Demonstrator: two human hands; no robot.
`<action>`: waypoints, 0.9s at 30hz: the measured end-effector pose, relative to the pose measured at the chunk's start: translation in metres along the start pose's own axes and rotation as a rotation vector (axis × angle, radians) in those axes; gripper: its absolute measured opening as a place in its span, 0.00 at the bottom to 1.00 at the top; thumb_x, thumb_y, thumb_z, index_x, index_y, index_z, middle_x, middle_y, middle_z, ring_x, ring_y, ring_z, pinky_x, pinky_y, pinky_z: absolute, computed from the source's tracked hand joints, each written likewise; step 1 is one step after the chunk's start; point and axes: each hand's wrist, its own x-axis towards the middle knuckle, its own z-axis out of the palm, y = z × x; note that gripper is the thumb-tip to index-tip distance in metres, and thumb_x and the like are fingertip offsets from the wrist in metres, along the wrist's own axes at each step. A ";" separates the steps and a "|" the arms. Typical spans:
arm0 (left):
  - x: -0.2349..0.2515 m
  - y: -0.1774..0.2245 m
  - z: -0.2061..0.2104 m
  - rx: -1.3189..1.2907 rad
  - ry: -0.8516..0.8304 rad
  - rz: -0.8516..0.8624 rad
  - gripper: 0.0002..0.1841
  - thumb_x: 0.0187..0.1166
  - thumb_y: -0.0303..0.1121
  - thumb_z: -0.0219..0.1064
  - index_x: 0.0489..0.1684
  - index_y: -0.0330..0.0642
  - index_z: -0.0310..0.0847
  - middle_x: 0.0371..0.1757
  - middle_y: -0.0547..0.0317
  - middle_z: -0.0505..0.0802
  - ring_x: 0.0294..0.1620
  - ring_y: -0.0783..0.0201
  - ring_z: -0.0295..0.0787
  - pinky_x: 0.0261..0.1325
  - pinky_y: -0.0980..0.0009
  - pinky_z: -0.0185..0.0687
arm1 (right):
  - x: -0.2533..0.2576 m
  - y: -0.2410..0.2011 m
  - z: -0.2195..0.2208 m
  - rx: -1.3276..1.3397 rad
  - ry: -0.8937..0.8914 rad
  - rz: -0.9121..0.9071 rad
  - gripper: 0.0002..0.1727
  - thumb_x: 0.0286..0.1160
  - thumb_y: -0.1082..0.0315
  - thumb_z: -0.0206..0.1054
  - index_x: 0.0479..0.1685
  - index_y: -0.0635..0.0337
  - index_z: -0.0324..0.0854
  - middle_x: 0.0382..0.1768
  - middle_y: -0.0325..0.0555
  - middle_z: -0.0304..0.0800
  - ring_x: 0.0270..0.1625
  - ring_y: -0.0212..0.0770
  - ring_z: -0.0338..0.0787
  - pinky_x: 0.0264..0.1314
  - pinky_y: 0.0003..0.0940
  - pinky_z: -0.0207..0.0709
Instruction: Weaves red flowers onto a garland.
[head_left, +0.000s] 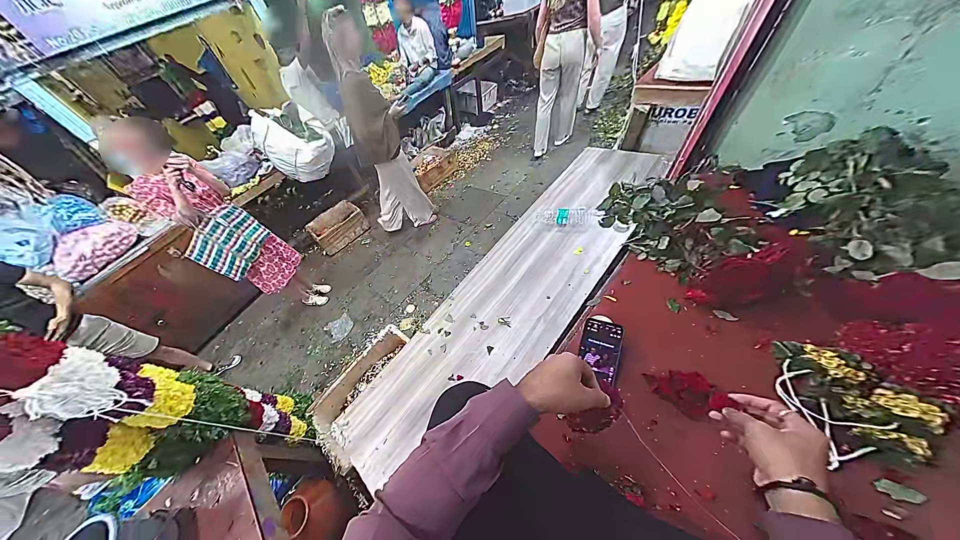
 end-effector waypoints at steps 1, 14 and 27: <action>0.000 0.000 0.002 -0.032 -0.013 -0.019 0.14 0.75 0.42 0.74 0.30 0.39 0.88 0.25 0.58 0.88 0.27 0.64 0.83 0.35 0.58 0.80 | -0.014 -0.012 0.000 0.120 -0.026 0.017 0.18 0.71 0.77 0.70 0.62 0.63 0.83 0.45 0.54 0.91 0.32 0.45 0.94 0.29 0.42 0.91; 0.000 0.012 0.023 -0.475 -0.059 -0.046 0.19 0.71 0.32 0.79 0.54 0.31 0.82 0.33 0.53 0.92 0.25 0.68 0.83 0.30 0.71 0.78 | -0.139 -0.087 0.037 0.281 -0.356 -0.293 0.13 0.57 0.70 0.78 0.43 0.61 0.92 0.33 0.46 0.95 0.22 0.37 0.87 0.18 0.28 0.80; -0.001 0.016 0.025 -0.667 -0.142 -0.033 0.11 0.77 0.24 0.67 0.54 0.30 0.80 0.27 0.55 0.89 0.23 0.68 0.81 0.29 0.72 0.77 | -0.134 -0.093 0.016 0.187 -0.391 -0.481 0.09 0.60 0.65 0.78 0.37 0.57 0.93 0.38 0.42 0.96 0.35 0.36 0.93 0.35 0.29 0.89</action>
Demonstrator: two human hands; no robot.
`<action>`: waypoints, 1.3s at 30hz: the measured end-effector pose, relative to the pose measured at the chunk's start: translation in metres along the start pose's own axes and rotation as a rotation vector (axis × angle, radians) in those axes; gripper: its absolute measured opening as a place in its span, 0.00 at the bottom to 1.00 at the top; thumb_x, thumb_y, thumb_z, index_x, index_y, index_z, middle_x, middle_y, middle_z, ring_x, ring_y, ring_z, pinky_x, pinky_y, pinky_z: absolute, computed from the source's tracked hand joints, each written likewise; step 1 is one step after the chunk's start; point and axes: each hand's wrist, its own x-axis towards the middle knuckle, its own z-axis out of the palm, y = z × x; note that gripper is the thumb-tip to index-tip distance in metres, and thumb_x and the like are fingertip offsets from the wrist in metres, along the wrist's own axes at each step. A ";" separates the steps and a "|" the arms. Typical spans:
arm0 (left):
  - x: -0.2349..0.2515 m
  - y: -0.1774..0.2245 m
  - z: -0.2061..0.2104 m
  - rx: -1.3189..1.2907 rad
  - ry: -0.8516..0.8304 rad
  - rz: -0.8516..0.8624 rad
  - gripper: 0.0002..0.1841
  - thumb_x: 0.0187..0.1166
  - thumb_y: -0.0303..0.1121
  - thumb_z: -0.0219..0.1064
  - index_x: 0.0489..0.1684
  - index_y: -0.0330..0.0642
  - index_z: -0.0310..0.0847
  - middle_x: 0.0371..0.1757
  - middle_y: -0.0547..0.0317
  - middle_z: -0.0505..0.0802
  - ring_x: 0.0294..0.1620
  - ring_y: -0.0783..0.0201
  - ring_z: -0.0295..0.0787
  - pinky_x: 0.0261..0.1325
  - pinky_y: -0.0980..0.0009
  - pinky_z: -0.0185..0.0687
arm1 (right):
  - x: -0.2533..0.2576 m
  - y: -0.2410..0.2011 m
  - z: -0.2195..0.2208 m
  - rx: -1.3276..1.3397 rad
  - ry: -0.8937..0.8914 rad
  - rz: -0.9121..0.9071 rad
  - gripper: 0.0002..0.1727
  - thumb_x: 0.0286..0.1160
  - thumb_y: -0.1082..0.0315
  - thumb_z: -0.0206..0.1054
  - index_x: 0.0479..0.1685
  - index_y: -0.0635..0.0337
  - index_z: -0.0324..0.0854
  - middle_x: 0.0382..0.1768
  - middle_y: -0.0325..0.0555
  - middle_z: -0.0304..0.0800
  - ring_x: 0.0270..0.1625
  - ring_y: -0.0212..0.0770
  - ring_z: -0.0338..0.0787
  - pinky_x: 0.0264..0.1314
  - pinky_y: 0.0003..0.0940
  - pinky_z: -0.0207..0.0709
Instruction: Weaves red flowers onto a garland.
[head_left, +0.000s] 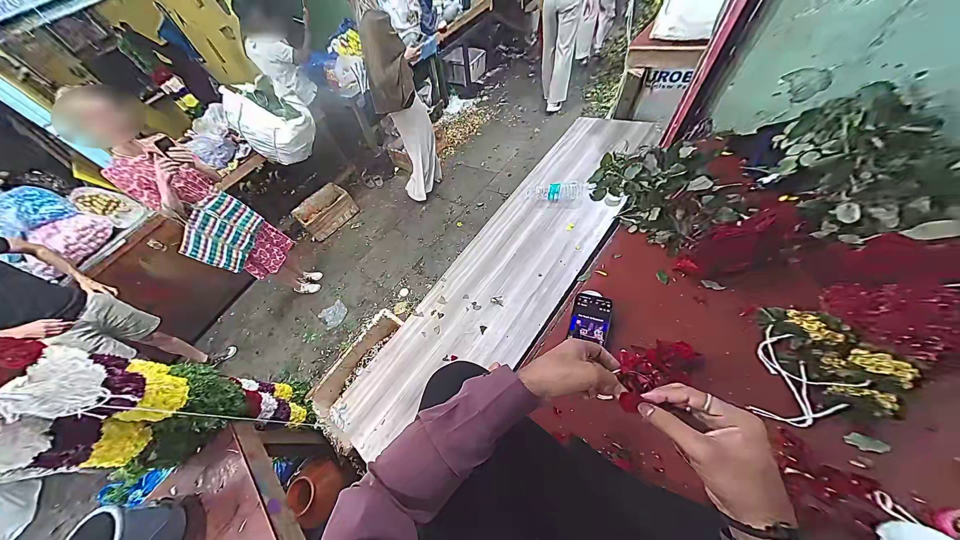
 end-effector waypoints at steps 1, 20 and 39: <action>0.000 0.000 0.001 -0.003 -0.003 0.006 0.11 0.77 0.25 0.68 0.53 0.30 0.81 0.27 0.56 0.89 0.22 0.69 0.79 0.27 0.73 0.75 | 0.000 0.000 -0.002 -0.034 -0.023 -0.020 0.08 0.60 0.65 0.77 0.37 0.56 0.94 0.40 0.41 0.96 0.39 0.36 0.94 0.39 0.29 0.89; -0.003 0.005 -0.005 0.083 0.070 0.011 0.20 0.65 0.26 0.81 0.54 0.31 0.81 0.34 0.54 0.93 0.27 0.69 0.86 0.30 0.74 0.80 | -0.019 -0.047 0.011 -0.544 0.215 -0.778 0.31 0.76 0.35 0.60 0.61 0.51 0.85 0.50 0.47 0.93 0.54 0.50 0.89 0.59 0.49 0.80; -0.009 0.009 -0.005 0.050 0.109 -0.020 0.19 0.66 0.30 0.81 0.52 0.35 0.81 0.33 0.56 0.94 0.27 0.69 0.84 0.30 0.74 0.78 | -0.002 -0.003 0.009 0.113 0.049 -0.074 0.17 0.75 0.73 0.69 0.62 0.69 0.86 0.51 0.50 0.95 0.48 0.42 0.94 0.50 0.38 0.91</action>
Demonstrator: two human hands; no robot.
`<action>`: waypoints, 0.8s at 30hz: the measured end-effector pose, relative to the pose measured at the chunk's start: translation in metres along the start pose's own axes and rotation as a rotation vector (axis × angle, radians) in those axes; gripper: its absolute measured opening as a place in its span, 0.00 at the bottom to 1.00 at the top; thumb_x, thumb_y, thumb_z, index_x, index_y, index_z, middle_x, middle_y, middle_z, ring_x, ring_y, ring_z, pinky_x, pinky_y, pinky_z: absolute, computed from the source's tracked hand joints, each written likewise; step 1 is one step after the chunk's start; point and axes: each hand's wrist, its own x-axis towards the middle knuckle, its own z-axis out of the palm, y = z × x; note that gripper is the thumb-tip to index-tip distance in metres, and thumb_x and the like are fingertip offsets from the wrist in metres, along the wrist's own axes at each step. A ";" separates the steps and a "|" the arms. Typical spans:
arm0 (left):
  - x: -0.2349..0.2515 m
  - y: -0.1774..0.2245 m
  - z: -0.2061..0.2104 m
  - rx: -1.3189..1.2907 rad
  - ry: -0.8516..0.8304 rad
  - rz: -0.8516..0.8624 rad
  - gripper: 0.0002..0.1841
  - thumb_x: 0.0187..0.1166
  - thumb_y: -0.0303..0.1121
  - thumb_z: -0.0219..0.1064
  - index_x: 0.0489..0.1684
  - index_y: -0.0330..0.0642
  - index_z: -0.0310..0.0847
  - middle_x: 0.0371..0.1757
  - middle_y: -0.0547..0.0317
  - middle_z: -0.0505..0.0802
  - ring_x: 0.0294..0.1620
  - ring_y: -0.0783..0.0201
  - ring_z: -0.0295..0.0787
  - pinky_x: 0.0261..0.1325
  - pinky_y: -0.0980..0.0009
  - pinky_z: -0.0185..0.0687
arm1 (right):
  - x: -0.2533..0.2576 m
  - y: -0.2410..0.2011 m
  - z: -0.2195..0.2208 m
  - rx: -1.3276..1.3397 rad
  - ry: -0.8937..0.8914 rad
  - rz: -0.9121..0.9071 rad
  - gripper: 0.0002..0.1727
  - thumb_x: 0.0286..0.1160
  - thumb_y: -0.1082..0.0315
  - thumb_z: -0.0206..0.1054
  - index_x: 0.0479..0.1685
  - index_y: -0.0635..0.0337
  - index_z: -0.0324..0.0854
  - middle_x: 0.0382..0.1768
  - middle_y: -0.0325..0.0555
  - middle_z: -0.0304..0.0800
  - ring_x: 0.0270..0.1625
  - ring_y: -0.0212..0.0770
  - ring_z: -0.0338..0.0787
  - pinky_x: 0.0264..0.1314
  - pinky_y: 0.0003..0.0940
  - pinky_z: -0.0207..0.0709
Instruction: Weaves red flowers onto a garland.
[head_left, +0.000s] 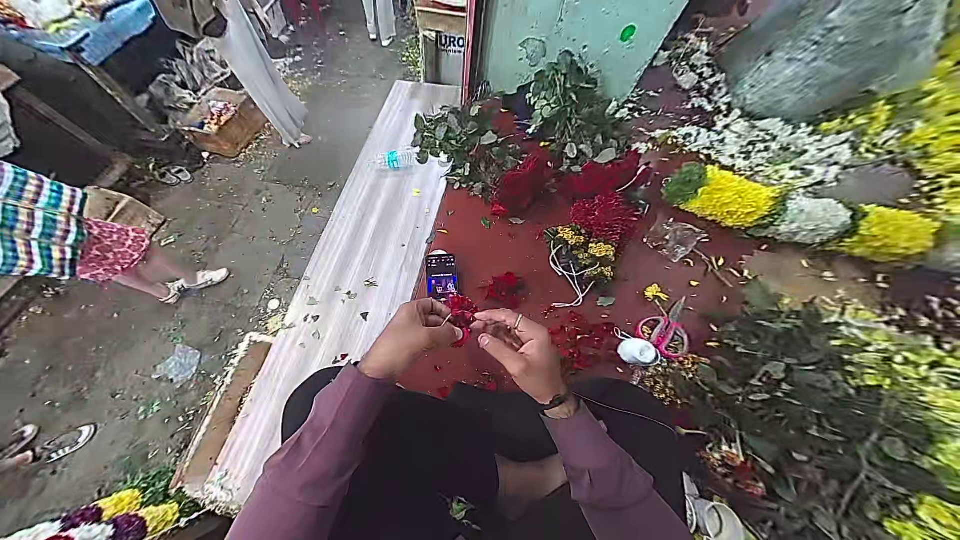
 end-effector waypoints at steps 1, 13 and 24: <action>0.000 0.000 0.001 -0.004 -0.004 -0.003 0.19 0.66 0.30 0.81 0.52 0.35 0.81 0.34 0.56 0.94 0.27 0.69 0.84 0.30 0.74 0.77 | 0.000 -0.002 0.004 0.006 -0.022 0.004 0.18 0.74 0.73 0.70 0.63 0.68 0.86 0.52 0.50 0.95 0.49 0.42 0.94 0.51 0.37 0.91; 0.003 -0.004 0.005 0.012 -0.071 -0.033 0.18 0.71 0.28 0.76 0.55 0.32 0.79 0.31 0.56 0.92 0.27 0.67 0.85 0.32 0.72 0.81 | 0.001 0.001 0.006 0.094 -0.051 0.127 0.12 0.79 0.71 0.68 0.56 0.65 0.89 0.48 0.47 0.94 0.40 0.37 0.92 0.43 0.33 0.89; 0.004 -0.008 0.010 0.040 -0.070 -0.035 0.22 0.68 0.29 0.79 0.58 0.31 0.79 0.35 0.52 0.94 0.31 0.63 0.89 0.35 0.68 0.85 | -0.003 -0.003 0.016 -0.092 0.124 0.198 0.06 0.68 0.70 0.72 0.40 0.57 0.93 0.39 0.37 0.96 0.38 0.29 0.92 0.41 0.28 0.88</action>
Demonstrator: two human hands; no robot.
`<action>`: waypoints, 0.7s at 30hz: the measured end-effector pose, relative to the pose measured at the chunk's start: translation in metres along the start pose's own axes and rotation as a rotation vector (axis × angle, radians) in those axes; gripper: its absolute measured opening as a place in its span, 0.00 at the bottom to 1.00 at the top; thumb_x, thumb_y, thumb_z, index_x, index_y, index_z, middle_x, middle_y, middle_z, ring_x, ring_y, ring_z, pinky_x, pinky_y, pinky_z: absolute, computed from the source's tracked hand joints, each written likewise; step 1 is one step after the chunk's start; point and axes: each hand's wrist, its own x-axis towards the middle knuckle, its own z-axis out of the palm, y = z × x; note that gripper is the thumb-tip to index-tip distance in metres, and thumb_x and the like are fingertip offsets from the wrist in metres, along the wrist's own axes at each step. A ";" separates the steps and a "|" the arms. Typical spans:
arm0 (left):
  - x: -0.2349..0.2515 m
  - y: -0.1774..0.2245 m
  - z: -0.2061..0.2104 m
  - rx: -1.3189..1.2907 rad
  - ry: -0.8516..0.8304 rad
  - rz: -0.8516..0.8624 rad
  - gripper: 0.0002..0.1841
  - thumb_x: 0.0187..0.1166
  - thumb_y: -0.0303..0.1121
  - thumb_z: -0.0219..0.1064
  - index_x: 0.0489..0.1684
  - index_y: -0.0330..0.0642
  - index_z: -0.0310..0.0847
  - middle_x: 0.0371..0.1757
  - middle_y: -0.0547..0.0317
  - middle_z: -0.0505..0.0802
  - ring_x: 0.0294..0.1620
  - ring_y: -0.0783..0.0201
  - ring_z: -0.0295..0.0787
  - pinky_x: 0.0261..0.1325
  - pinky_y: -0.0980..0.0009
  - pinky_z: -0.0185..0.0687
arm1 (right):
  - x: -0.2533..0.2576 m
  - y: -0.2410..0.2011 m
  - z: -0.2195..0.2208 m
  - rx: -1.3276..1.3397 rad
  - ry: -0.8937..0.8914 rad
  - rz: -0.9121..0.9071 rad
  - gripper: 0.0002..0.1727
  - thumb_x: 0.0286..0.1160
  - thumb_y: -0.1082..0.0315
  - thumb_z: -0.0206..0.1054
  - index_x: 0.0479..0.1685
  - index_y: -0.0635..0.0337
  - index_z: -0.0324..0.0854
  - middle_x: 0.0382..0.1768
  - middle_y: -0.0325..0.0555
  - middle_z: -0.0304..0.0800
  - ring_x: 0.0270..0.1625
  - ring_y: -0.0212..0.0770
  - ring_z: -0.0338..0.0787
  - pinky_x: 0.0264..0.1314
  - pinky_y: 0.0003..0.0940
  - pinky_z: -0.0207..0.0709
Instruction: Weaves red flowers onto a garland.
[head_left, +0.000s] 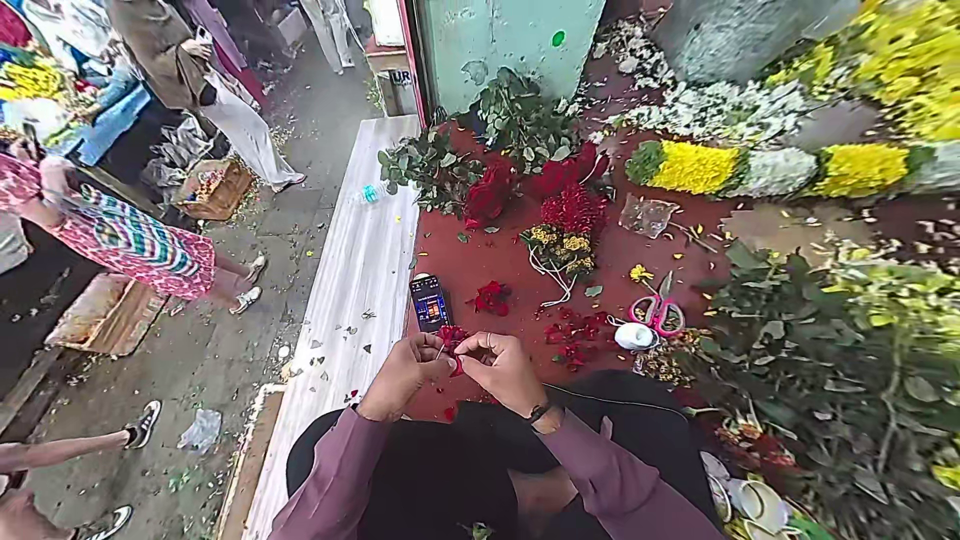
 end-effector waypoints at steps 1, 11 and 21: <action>0.000 0.000 0.001 0.001 0.014 0.003 0.22 0.67 0.29 0.80 0.57 0.31 0.79 0.36 0.51 0.94 0.31 0.63 0.89 0.36 0.68 0.86 | -0.001 0.000 0.001 0.011 0.002 0.008 0.06 0.68 0.70 0.71 0.40 0.57 0.93 0.39 0.37 0.96 0.38 0.30 0.93 0.40 0.28 0.89; 0.000 0.000 -0.004 -0.037 0.068 0.029 0.21 0.67 0.26 0.79 0.57 0.30 0.79 0.34 0.51 0.94 0.28 0.64 0.87 0.32 0.70 0.83 | 0.004 0.012 -0.001 0.177 -0.134 -0.107 0.23 0.63 0.75 0.76 0.62 0.66 0.85 0.46 0.45 0.94 0.45 0.38 0.93 0.49 0.34 0.91; -0.001 -0.001 -0.001 0.113 0.128 0.120 0.27 0.62 0.26 0.82 0.59 0.30 0.77 0.37 0.50 0.95 0.36 0.59 0.94 0.42 0.63 0.92 | 0.001 0.009 0.006 0.311 -0.056 -0.003 0.25 0.60 0.78 0.79 0.62 0.69 0.84 0.41 0.50 0.94 0.41 0.44 0.95 0.43 0.39 0.93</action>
